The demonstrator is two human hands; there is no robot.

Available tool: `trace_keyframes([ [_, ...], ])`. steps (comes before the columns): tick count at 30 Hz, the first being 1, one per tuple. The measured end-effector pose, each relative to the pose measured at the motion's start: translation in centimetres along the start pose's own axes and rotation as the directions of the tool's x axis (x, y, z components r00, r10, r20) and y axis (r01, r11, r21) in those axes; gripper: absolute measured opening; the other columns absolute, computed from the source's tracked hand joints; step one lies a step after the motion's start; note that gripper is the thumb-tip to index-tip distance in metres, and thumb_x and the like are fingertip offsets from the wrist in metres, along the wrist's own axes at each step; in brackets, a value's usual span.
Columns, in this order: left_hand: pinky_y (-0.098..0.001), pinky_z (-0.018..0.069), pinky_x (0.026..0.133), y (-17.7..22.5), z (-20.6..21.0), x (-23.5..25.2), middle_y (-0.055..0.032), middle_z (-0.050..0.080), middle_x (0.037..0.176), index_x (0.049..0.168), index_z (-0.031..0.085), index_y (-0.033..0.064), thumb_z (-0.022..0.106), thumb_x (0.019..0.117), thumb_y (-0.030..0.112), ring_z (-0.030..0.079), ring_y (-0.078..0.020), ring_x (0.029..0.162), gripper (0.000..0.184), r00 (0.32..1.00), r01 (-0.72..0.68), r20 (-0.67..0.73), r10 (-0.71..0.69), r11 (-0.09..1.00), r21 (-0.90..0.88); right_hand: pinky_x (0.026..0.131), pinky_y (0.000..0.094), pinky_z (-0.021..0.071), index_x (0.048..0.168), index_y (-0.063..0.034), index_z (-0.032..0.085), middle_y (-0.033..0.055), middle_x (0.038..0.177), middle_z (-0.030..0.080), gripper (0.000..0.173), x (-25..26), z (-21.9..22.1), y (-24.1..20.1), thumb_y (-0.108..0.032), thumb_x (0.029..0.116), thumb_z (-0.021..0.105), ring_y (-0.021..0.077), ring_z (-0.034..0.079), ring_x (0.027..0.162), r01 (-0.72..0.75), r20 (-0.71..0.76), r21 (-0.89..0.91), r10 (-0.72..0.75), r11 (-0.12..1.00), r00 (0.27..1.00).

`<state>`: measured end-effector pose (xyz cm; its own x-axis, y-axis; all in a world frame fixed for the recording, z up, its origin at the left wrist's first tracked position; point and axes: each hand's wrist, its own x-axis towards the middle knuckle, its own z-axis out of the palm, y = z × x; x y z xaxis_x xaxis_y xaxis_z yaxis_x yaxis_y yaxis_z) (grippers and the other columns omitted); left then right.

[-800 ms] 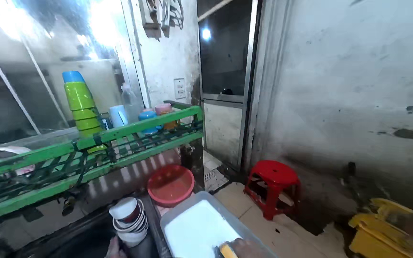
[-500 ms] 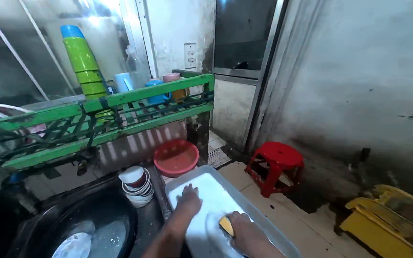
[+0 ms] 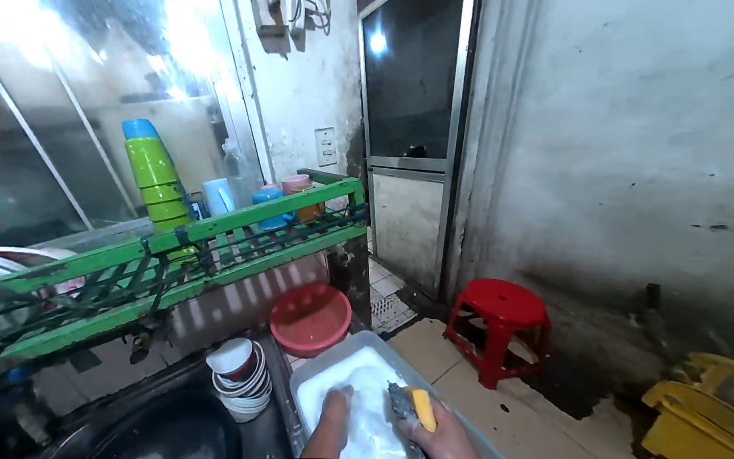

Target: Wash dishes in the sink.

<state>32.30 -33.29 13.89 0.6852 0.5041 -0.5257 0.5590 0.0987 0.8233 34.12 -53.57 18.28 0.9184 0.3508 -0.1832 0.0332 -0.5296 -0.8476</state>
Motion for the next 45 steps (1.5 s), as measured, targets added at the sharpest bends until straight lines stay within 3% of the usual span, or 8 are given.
trace_keyframes([
  [3, -0.0544, 0.0478, 0.102, 0.2, 0.1, -0.5, -0.0258, 0.059, 0.136, 0.139, 0.054, -0.0021, 0.054, 0.1073, 0.032, 0.058, -0.0367, 0.125, 0.047, 0.993, 0.049, 0.115, -0.036, 0.993, -0.109, 0.112, 0.0555, 0.0408, 0.138, 0.0071, 0.056, 0.0317, 0.143, 0.05, 0.07, 0.2, 0.3, 0.6, -0.03, 0.085, 0.083, 0.0445, 0.051, 0.132, 0.01, 0.006, 0.002, -0.01, 1.0, 1.0],
  [9, -0.0495, 0.0453, 0.11, 0.8, -0.8, -0.4, -0.0248, 0.063, 0.133, 0.131, 0.062, -0.0056, 0.051, 0.1088, 0.031, 0.06, -0.0328, 0.126, 0.044, 0.943, -0.327, 0.071, 0.325, 0.945, 0.012, 0.112, 0.0531, 0.0417, 0.14, 0.0013, 0.056, 0.0273, 0.144, 0.052, 0.071, 1.0, 0.3, 1.0, -0.032, 0.0842, 0.083, 0.0394, 0.052, 0.132, -0.01, 0.037, 0.004, 0.01, 1.0, 0.999],
  [16, -0.0475, 0.05, 0.1, 3.7, -4.1, -3.4, -0.0218, 0.064, 0.126, 0.13, 0.063, -0.0022, 0.059, 0.0969, 0.005, 0.062, -0.0306, 0.116, 0.034, 0.984, -0.17, 0.084, 0.154, 0.958, 0.232, 0.11, 0.054, 0.043, 0.139, 0.003, 0.056, 0.0269, 0.142, 0.053, 0.067, 0.9, 0.4, 1.0, -0.029, 0.0861, 0.082, 0.0391, 0.054, 0.129, -0.038, 0.03, -0.021, 0.038, 0.999, 0.999],
  [20, -0.0481, 0.0529, 0.087, 4.8, -7.0, -5.9, -0.0207, 0.066, 0.118, 0.13, 0.064, 0.0022, 0.058, 0.0937, -0.002, 0.064, -0.0303, 0.103, 0.037, 0.953, -0.299, -0.072, 0.295, 0.953, -0.052, 0.101, 0.0568, 0.0484, 0.14, 0.0034, 0.053, 0.0282, 0.132, 0.059, 0.062, 0.1, 0.6, 0.4, -0.024, 0.0891, 0.077, 0.0381, 0.06, 0.119, 0.001, -0.077, 0.129, 0.009, 0.992, 0.997],
  [28, -0.0387, 0.0484, 0.102, 3.4, -4.6, -14.1, -0.0194, 0.037, 0.159, 0.166, 0.01, 0.0178, 0.047, 0.0894, -0.016, 0.054, -0.0223, 0.129, 0.091, 0.927, -0.21, 0.217, 0.304, 0.904, -0.372, 0.104, 0.0396, 0.0499, 0.148, 0.0051, 0.042, 0.0209, 0.136, 0.06, 0.077, -0.6, 8.0, -6.0, -0.029, 0.0846, 0.07, 0.0212, 0.06, 0.123, 0.328, -0.162, 0.362, -0.287, 0.873, 0.944],
  [31, -0.0402, 0.0486, 0.104, 3.8, -5.1, -14.8, -0.0166, 0.04, 0.158, 0.163, 0.025, 0.0163, 0.047, 0.0972, -0.004, 0.054, -0.0229, 0.131, 0.073, 0.949, -0.205, 0.108, 0.296, 0.84, -0.502, 0.092, 0.0468, 0.0561, 0.143, -0.0003, 0.047, 0.0192, 0.119, 0.066, 0.064, 1.6, 9.2, -7.7, -0.023, 0.0892, 0.072, 0.0254, 0.067, 0.106, 0.249, -0.17, 0.353, -0.199, 0.902, 0.965],
  [39, -0.0437, 0.0589, 0.088, 3.7, -10.0, -11.6, -0.0148, 0.068, 0.121, 0.146, 0.052, 0.0113, 0.04, 0.1119, 0.03, 0.069, -0.0245, 0.104, 0.041, 0.951, -0.294, -0.166, 0.261, 0.594, -0.749, 0.109, 0.054, 0.0454, 0.151, -0.0016, 0.044, 0.0236, 0.137, 0.06, 0.076, 0.2, 10.1, -9.0, -0.032, 0.0884, 0.074, 0.0362, 0.059, 0.127, 0.292, 0.101, -0.064, -0.285, 0.954, 0.953],
  [45, -0.0384, 0.0428, 0.113, 2.6, -6.3, -12.2, -0.0126, 0.046, 0.156, 0.154, 0.042, 0.0062, 0.032, 0.1136, 0.028, 0.05, -0.0187, 0.138, 0.047, 0.96, -0.255, -0.073, 0.272, 0.726, -0.639, 0.11, 0.0516, 0.0453, 0.152, 0.0019, 0.04, 0.0244, 0.139, 0.059, 0.079, -0.7, 10.5, -9.1, -0.024, 0.083, 0.069, 0.0347, 0.058, 0.129, 0.304, 0.006, 0.032, -0.305, 0.952, 0.952],
])
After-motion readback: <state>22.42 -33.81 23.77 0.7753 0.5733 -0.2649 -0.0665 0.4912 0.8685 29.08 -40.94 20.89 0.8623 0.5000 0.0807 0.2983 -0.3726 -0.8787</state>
